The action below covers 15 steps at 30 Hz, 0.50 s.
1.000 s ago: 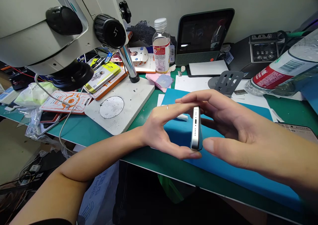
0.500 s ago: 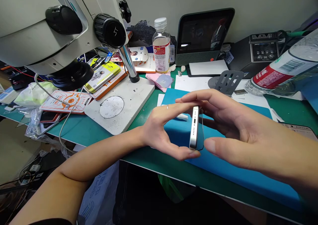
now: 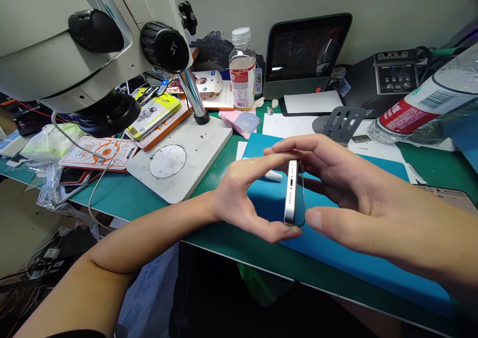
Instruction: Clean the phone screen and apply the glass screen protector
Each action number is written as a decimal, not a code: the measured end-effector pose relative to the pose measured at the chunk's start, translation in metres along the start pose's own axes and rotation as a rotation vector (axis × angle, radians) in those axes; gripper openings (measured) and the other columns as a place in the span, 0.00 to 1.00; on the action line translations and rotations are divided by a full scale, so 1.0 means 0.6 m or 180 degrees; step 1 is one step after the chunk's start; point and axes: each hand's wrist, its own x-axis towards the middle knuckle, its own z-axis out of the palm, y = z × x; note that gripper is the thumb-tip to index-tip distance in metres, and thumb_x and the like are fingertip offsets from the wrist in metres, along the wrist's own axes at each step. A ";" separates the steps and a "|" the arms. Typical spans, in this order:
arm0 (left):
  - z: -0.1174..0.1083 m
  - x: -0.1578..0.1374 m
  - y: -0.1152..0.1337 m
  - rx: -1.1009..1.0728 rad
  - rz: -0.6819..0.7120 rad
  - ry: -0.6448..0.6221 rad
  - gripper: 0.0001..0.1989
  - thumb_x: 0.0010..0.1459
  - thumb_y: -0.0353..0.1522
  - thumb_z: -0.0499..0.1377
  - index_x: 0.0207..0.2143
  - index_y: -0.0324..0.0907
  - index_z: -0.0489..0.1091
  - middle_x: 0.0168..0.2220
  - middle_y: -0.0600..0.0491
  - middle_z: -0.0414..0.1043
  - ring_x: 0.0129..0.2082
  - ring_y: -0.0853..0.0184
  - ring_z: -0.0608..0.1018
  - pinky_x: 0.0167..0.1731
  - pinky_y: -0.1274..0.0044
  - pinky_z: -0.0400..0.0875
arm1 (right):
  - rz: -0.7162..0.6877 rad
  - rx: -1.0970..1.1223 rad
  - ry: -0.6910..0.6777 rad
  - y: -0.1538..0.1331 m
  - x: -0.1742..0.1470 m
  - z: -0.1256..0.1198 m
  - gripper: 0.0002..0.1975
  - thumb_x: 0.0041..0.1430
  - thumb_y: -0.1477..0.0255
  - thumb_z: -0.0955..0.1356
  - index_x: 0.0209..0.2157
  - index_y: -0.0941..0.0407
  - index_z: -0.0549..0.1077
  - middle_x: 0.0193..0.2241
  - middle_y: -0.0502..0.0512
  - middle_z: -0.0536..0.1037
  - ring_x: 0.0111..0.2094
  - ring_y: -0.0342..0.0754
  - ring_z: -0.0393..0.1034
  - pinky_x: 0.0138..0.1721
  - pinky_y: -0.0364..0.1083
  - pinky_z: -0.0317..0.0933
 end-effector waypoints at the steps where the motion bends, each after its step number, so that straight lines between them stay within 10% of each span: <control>1: 0.000 0.001 0.001 -0.0001 -0.0014 -0.0019 0.40 0.46 0.42 0.73 0.61 0.39 0.69 0.50 0.45 0.79 0.47 0.54 0.83 0.49 0.66 0.80 | 0.0083 0.0047 -0.0092 0.001 0.000 0.001 0.34 0.56 0.66 0.73 0.64 0.38 0.67 0.57 0.50 0.79 0.55 0.67 0.77 0.41 0.55 0.81; 9: -0.004 0.005 0.005 -0.0193 -0.0278 -0.0099 0.40 0.47 0.40 0.73 0.61 0.40 0.68 0.49 0.45 0.77 0.47 0.55 0.82 0.50 0.65 0.78 | 0.0291 0.0146 -0.0084 0.009 0.001 -0.002 0.34 0.59 0.58 0.73 0.65 0.34 0.64 0.65 0.47 0.71 0.64 0.65 0.68 0.53 0.54 0.76; 15: -0.011 0.005 0.008 -0.0329 -0.0595 -0.0159 0.39 0.48 0.36 0.72 0.62 0.44 0.65 0.48 0.47 0.76 0.48 0.56 0.81 0.52 0.65 0.77 | -0.0031 -0.1128 0.0473 0.014 0.001 -0.020 0.33 0.54 0.50 0.75 0.60 0.40 0.68 0.61 0.55 0.74 0.58 0.71 0.72 0.46 0.60 0.77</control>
